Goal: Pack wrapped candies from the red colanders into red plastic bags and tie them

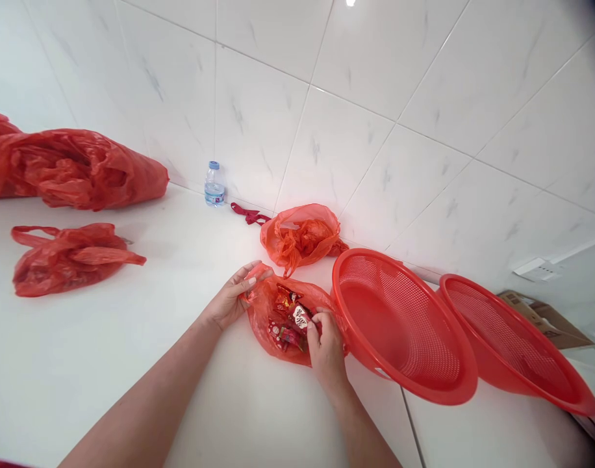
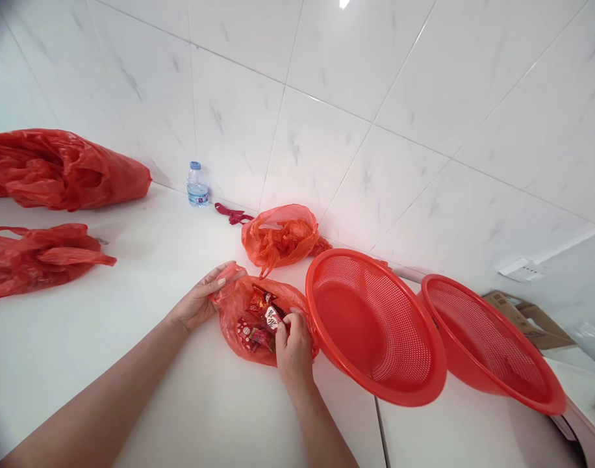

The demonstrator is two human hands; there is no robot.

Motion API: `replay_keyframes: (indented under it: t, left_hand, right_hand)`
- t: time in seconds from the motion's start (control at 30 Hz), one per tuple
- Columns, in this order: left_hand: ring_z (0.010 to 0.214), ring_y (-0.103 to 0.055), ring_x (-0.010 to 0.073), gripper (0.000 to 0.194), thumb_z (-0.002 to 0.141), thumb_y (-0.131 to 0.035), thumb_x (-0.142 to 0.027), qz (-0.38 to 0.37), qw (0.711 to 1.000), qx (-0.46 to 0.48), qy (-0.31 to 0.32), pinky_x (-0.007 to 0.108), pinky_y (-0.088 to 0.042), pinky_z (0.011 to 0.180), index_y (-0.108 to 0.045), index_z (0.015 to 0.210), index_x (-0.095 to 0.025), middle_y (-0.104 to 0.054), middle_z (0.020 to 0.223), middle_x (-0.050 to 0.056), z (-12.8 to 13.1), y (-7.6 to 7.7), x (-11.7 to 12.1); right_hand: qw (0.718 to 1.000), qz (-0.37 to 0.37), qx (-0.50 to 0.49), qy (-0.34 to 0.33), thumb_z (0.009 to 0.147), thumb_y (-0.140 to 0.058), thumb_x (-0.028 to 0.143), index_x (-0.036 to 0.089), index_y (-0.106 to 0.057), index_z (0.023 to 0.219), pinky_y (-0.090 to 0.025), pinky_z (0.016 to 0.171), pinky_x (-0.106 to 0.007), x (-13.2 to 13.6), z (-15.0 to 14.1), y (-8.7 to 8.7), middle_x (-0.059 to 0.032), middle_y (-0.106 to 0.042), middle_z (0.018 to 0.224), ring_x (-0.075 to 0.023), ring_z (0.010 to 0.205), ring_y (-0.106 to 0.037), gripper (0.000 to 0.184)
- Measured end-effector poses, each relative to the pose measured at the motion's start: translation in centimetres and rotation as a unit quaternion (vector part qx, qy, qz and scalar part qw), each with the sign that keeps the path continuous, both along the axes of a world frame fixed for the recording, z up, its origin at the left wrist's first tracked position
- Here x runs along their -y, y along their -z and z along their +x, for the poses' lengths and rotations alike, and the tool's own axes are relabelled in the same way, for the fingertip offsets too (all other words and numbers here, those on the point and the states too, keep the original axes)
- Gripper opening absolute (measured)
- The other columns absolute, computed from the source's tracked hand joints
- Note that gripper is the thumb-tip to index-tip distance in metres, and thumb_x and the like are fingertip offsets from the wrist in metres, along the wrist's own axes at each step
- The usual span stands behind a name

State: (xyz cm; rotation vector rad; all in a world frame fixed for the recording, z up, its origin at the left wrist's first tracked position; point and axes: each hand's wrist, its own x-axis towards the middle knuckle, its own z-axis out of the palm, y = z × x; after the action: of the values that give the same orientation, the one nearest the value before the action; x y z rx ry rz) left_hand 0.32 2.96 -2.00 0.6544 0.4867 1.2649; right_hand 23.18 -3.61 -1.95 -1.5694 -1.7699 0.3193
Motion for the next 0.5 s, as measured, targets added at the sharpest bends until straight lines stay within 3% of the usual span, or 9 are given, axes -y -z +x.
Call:
replay_keyframes:
  t: [0.17,0.37,0.5]
  left_hand:
    - [0.112,-0.058,0.0181,0.048,0.082,-0.062,-0.016,-0.005,1.000,0.000,0.005,0.025,-0.052,0.080,-0.048,0.128,-0.021,-0.061,0.124,0.012,-0.03,-0.04,0.02]
    - [0.109,-0.060,0.0190,0.050,0.080,-0.066,-0.019,-0.002,1.000,-0.008,0.007,0.023,-0.052,0.074,-0.049,0.127,-0.021,-0.061,0.125,0.011,-0.12,-0.07,0.06]
    - [0.109,-0.060,0.0206,0.053,0.079,-0.068,-0.020,-0.006,1.000,-0.004,0.007,0.026,-0.052,0.078,-0.048,0.128,-0.021,-0.062,0.124,0.012,-0.15,0.01,0.04]
  right_hand:
    - [0.999,0.004,-0.001,0.052,0.090,-0.037,0.033,0.021,-0.048,0.085,-0.041,0.064,-0.027,0.16,-0.15,-0.40,-0.0030,-0.063,0.082,-0.0166,0.071,-0.057,0.017]
    - [0.996,0.000,0.001,0.094,0.090,-0.035,0.034,0.021,-0.050,0.087,-0.039,0.059,-0.027,-0.09,-0.17,-0.21,-0.0041,-0.066,0.080,-0.0184,0.069,-0.059,0.020]
    - [0.995,0.008,0.004,0.102,0.090,-0.035,0.036,0.021,-0.051,0.089,-0.040,0.061,-0.028,-0.16,-0.09,0.00,-0.0054,-0.067,0.081,-0.0196,0.070,-0.060,0.022]
